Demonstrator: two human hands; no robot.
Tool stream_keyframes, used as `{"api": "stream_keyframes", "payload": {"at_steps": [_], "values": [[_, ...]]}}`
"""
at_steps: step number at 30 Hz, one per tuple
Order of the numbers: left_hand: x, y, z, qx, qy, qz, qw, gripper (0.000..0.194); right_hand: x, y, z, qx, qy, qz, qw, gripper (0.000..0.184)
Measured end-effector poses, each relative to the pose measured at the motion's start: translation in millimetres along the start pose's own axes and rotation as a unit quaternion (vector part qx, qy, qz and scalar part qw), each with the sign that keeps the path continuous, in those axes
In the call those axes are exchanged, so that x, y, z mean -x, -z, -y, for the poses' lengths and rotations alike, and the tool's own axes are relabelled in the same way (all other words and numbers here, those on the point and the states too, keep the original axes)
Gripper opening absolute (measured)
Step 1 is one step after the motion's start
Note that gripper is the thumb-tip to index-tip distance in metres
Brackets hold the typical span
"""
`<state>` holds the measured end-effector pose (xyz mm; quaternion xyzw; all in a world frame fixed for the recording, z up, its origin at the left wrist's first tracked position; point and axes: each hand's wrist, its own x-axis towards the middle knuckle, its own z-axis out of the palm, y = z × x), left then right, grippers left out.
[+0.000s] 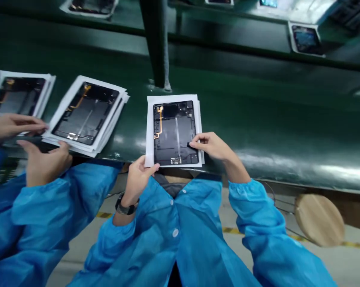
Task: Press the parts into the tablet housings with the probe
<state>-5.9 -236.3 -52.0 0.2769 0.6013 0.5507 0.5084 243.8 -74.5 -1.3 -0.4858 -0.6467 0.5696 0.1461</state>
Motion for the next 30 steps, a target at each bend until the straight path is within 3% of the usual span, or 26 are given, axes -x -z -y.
{"api": "stream_keyframes", "payload": {"at_steps": [5, 10, 15, 17, 20, 23, 27, 30], "values": [[-1, -16.0, -2, -0.08, -0.001, 0.02, 0.997, 0.031, 11, 13, -19, -0.011, 0.003, -0.008, 1.0, 0.045], [-1, -17.4, -2, -0.161, -0.008, 0.031, 0.986, 0.036, 21, 17, -24, 0.073, 0.042, -0.017, 0.996, 0.042], [-1, -13.6, -3, -0.189, 0.021, 0.016, 0.982, 0.045, 35, 19, -15, 0.188, 0.091, -0.086, 0.974, 0.029], [-1, -11.8, -4, -0.193, 0.012, 0.007, 0.981, 0.051, 34, 18, -4, 0.215, 0.094, -0.085, 0.968, 0.027], [-1, -9.3, -8, -0.189, -0.004, -0.008, 0.982, 0.062, 18, 7, 16, 0.2, 0.094, 0.028, 0.975, 0.024], [-1, -8.0, -11, -0.172, -0.012, -0.022, 0.985, 0.063, -14, -15, 33, 0.198, 0.112, 0.176, 0.958, 0.02], [-2, -6.8, -13, -0.177, -0.015, -0.018, 0.984, 0.041, -57, -47, 49, 0.244, 0.119, 0.303, 0.914, 0.02], [-3, -5.0, -13, -0.212, -0.016, 0.005, 0.977, 0.02, -74, -61, 59, 0.285, 0.111, 0.357, 0.882, 0.023]]}}
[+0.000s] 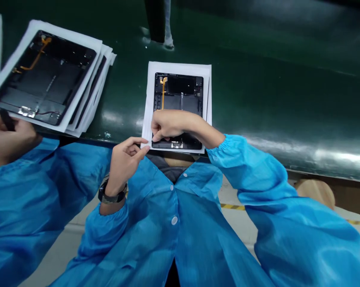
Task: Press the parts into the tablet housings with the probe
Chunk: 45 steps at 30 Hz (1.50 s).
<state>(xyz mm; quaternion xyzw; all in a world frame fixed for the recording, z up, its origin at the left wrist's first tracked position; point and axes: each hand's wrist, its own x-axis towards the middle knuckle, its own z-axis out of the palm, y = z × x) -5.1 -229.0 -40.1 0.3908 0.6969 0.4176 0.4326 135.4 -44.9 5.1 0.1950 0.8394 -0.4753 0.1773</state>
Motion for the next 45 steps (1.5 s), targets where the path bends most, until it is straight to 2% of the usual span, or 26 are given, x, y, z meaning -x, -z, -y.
{"api": "stream_keyframes", "payload": {"at_steps": [4, 7, 11, 15, 22, 28, 33, 38, 41, 45], "values": [[-3, 2.0, 1, -0.026, -0.008, 0.005, 1.0, 0.013, -11, 5, 10, 0.073, -0.035, 0.018, 0.997, 0.028], [-5, 1.9, 1, -0.032, -0.014, 0.007, 0.999, 0.013, -11, 6, 13, 0.106, -0.051, 0.017, 0.993, 0.024], [-9, 0.6, 0, -0.036, -0.028, 0.007, 0.999, 0.013, -9, 7, 11, 0.096, -0.061, 0.016, 0.993, 0.016], [-11, 0.3, -3, -0.055, -0.037, 0.006, 0.998, 0.015, -8, 8, 3, 0.068, -0.033, 0.02, 0.997, 0.01], [-15, -0.9, -5, -0.068, -0.04, 0.013, 0.997, 0.014, -9, 6, 5, 0.079, -0.05, 0.013, 0.996, 0.013], [-17, -1.7, -7, -0.075, -0.036, 0.02, 0.996, 0.014, -8, -2, 10, 0.118, -0.076, -0.093, 0.986, 0.034], [-21, -1.5, -11, -0.078, -0.032, 0.035, 0.996, 0.011, -9, -8, 11, 0.095, -0.073, -0.158, 0.98, 0.041], [-24, -0.2, -11, -0.081, -0.027, 0.047, 0.995, 0.011, -17, -12, 7, 0.152, -0.083, -0.197, 0.965, 0.045], [-24, 2.2, -13, -0.065, -0.011, 0.053, 0.996, 0.012, -17, -8, 0, 0.132, -0.07, -0.172, 0.974, 0.043], [-24, 4.8, -17, -0.041, 0.01, 0.063, 0.997, 0.013, -6, 7, -8, 0.021, -0.022, -0.058, 0.998, 0.036]]}}
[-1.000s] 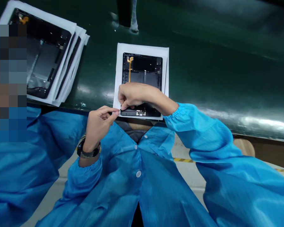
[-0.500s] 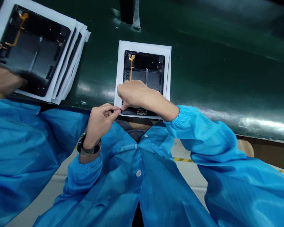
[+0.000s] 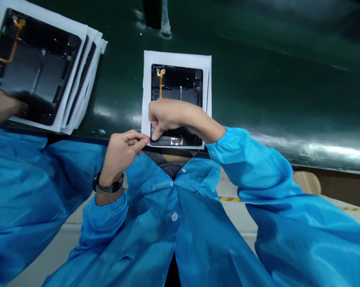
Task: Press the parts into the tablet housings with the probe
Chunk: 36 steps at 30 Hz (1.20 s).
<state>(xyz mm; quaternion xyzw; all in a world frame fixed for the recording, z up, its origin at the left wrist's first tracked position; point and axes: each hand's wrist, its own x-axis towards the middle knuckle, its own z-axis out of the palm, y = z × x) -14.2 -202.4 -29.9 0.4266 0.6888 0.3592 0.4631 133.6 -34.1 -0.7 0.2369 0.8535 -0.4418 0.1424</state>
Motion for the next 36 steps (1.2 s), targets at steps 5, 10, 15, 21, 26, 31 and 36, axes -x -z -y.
{"api": "stream_keyframes", "payload": {"at_steps": [5, 10, 15, 21, 26, 31, 36], "values": [[-1, -3.2, -2, -0.018, -0.001, -0.019, 1.0, 0.017, 16, 13, -5, -0.104, 0.026, 0.048, 0.993, 0.029], [-3, -9.0, 0, -0.098, -0.032, -0.04, 0.994, 0.017, 31, 6, -9, -0.109, 0.003, -0.003, 0.994, 0.023], [-3, -10.3, -2, -0.17, -0.045, -0.02, 0.984, 0.02, 48, -8, -19, -0.115, -0.003, -0.1, 0.988, 0.019], [-5, -13.9, -3, -0.213, -0.048, -0.025, 0.975, 0.02, 52, -25, -31, -0.183, -0.022, -0.208, 0.961, 0.02], [-1, -20.2, -2, -0.221, -0.061, -0.039, 0.973, 0.02, 49, -33, -37, -0.197, -0.019, -0.249, 0.948, 0.021], [4, -21.2, -4, -0.175, -0.036, -0.06, 0.982, 0.017, 48, -40, -41, -0.203, 0.009, -0.275, 0.94, 0.024], [7, -12.8, -11, -0.112, 0.004, -0.019, 0.994, 0.019, 50, -46, -38, -0.199, 0.023, -0.301, 0.932, 0.022]]}}
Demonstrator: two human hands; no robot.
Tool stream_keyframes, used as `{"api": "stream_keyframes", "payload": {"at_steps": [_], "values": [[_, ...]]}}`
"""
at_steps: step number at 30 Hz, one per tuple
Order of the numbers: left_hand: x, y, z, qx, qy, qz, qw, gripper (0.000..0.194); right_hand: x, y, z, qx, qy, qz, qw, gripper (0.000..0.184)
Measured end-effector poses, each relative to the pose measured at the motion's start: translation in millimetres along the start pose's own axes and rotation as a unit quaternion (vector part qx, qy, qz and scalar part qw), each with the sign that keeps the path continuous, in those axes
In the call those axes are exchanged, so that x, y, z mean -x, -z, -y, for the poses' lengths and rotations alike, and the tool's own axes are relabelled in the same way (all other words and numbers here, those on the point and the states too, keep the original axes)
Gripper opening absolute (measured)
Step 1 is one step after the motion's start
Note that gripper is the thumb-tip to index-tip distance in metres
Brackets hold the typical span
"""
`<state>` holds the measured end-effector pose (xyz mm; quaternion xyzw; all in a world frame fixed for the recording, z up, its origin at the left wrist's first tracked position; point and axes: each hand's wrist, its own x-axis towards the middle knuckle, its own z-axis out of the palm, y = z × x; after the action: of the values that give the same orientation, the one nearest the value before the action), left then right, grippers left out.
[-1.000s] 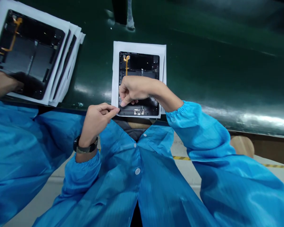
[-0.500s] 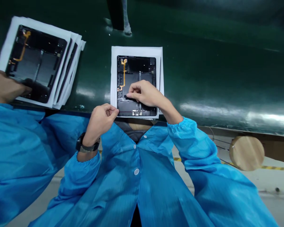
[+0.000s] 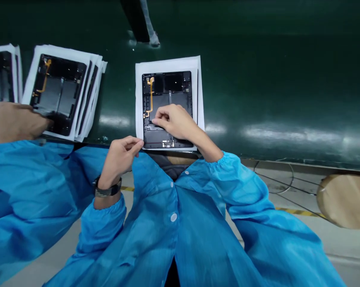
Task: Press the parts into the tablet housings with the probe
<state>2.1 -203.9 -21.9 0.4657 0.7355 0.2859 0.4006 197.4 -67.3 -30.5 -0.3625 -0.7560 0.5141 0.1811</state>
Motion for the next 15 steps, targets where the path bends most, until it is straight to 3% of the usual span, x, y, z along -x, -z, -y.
{"api": "stream_keyframes", "payload": {"at_steps": [15], "values": [[2, 9.5, -7, -0.023, 0.073, 0.024, 0.997, 0.028, 9, -2, -10, -0.067, 0.045, -0.037, 0.996, 0.021]]}}
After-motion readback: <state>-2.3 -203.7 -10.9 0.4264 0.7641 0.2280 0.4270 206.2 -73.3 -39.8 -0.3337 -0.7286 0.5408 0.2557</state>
